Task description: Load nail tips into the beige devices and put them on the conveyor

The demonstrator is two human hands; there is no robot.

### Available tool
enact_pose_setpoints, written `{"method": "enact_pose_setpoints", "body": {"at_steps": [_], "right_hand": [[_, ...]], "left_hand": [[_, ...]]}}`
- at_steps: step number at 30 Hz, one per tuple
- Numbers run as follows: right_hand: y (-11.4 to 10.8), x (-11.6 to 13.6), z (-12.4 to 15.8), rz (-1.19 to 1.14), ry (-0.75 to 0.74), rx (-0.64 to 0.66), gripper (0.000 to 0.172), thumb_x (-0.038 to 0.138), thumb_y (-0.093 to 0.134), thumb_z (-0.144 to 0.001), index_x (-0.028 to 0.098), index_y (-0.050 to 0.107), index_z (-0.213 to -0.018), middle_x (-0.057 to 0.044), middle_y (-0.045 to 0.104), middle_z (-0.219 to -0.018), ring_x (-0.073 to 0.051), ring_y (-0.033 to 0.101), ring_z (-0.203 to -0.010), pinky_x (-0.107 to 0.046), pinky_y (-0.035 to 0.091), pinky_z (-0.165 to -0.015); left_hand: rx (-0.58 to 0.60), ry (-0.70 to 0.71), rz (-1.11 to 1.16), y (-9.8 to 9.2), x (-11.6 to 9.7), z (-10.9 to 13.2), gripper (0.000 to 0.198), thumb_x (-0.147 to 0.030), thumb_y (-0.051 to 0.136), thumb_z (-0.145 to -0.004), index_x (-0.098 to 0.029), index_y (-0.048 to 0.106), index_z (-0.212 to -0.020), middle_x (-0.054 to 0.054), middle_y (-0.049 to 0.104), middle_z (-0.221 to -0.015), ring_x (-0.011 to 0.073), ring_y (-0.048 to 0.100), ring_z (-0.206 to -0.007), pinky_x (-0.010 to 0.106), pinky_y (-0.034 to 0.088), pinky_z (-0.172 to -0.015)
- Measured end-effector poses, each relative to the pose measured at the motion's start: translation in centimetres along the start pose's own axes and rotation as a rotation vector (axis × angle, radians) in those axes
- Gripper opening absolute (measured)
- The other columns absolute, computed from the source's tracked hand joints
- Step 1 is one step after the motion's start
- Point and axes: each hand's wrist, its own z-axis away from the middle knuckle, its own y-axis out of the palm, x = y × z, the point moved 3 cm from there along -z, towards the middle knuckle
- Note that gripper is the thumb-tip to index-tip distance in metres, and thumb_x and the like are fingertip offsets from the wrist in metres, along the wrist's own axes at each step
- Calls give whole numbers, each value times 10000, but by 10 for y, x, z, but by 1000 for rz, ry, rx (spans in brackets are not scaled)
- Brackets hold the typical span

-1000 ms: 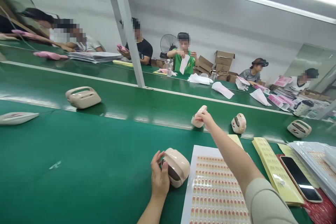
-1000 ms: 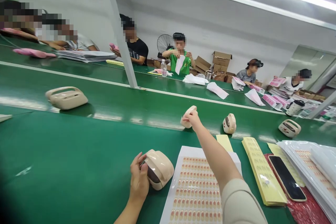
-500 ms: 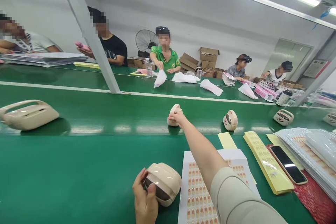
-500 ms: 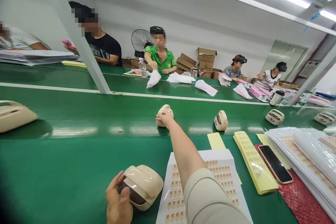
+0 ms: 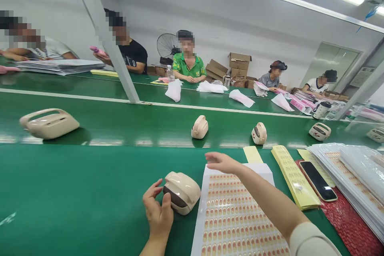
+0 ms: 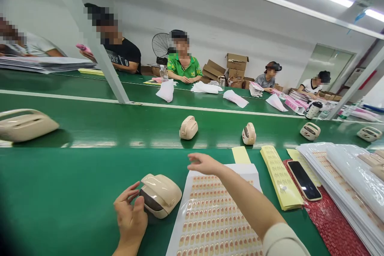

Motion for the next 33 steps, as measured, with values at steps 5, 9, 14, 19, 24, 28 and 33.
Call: {"method": "enact_pose_setpoints", "body": {"at_steps": [5,9,14,19,24,28,33], "right_hand": [[2,-41,71,53,-15,97,236,245,601,-731,179,642,-954,-62,637,-958,-180,603,-858,-325,477,-800],[10,-67,85,-38,-42,-21,222,309,546,-760,160,626,-903,-72,629,-911,-171,616,-806,-319,486,-769],[32,-83,69,-56,-109,-121,242,328,441,-808,152,592,-877,-80,612,-859,-164,603,-755,-324,480,-754],[42,-96,65,24,-179,-138,230,324,463,-773,157,608,-838,-89,604,-814,-200,575,-756,-348,456,-713],[41,-107,64,81,-205,-105,263,326,430,-785,174,625,-875,-90,613,-833,-199,573,-773,-332,448,-701],[43,-112,65,80,-201,-88,276,352,416,-800,188,626,-873,-86,605,-849,-200,569,-787,-321,442,-693],[44,-115,68,135,-183,-83,293,378,396,-810,202,622,-869,-77,588,-808,-189,536,-730,-314,421,-679]], "left_hand": [[-3,91,-84,-5,-28,4,296,-510,435,-791,-225,460,-714,117,547,-1049,281,471,-1115,476,350,-966],[52,-1,-153,6,-46,12,365,-528,486,-734,-195,536,-874,158,500,-1188,320,385,-1226,502,319,-1004],[169,-242,-211,29,-58,17,578,-502,576,-628,-102,537,-1044,233,328,-1373,357,150,-1348,492,184,-1088],[220,-294,-184,16,-60,-2,404,-453,545,-626,-175,608,-912,160,419,-1352,338,236,-1329,480,301,-1036],[378,-296,-224,-23,-57,-43,287,-487,574,-567,-211,607,-636,118,464,-1323,358,370,-1249,475,371,-973],[351,-305,-349,-49,-52,-85,364,-512,588,-483,-205,619,-676,128,524,-1201,349,483,-1113,423,475,-821],[285,-313,-407,-59,-30,-145,395,-480,604,-408,-199,613,-685,100,573,-966,334,515,-1018,433,452,-844]]}}
